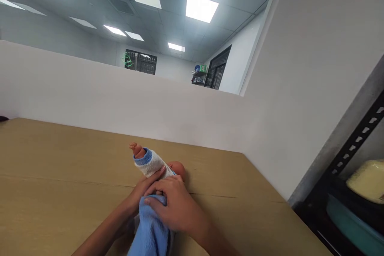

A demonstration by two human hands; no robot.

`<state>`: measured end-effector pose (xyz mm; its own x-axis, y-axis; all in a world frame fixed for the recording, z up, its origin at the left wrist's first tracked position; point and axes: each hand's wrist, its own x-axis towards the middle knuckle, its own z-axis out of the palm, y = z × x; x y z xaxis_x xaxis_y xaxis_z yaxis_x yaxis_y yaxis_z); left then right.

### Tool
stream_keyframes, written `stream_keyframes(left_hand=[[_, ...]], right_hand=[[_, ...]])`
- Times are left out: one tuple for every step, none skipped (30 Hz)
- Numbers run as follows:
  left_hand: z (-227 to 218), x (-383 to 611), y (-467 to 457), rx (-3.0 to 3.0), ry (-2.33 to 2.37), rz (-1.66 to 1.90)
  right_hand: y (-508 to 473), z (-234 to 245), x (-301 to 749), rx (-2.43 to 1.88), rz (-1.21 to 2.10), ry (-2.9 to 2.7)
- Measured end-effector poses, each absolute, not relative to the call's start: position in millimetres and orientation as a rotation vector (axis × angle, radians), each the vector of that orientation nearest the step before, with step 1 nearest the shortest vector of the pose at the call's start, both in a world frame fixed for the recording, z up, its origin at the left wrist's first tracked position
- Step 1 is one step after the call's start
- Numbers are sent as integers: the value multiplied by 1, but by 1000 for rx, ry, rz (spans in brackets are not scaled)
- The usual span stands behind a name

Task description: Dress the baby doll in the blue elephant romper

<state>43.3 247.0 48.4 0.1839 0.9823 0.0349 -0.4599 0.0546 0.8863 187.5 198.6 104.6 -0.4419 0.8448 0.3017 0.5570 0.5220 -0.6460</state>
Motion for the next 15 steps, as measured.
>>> stream_keyframes(left_hand=[[47,44,249,909,710,1239],[45,44,251,888,692,1223],[43,45,253,866,674,1213],[41,46,255,842,657,1210],[40,47,256,816,639,1211],[39,48,256,788,623,1214],[38,48,256,758,608,1215],[37,49,257,726,595,1212],[37,49,257,690,586,1210],[36,48,259,652,582,1215],[34,47,261,611,581,1230],[33,45,264,568,584,1254],[31,42,269,523,588,1283],[29,38,273,478,591,1313],[27,35,278,433,594,1338]], right_hand=[[201,104,190,-1163,573,-2135],[204,103,193,-1217,530,-2100],[207,102,197,-1281,499,-2065],[209,100,201,-1344,485,-2035],[210,98,204,-1390,487,-2009],[210,94,208,-1407,494,-1984],[209,89,210,-1389,494,-1959],[207,82,213,-1343,478,-1922],[204,73,216,-1284,454,-1873],[201,62,218,-1223,429,-1807],[197,48,221,-1165,411,-1737],[192,33,223,-1126,413,-1674],[188,17,225,-1103,417,-1624],[183,0,227,-1088,422,-1615],[179,-16,228,-1076,409,-1627]])
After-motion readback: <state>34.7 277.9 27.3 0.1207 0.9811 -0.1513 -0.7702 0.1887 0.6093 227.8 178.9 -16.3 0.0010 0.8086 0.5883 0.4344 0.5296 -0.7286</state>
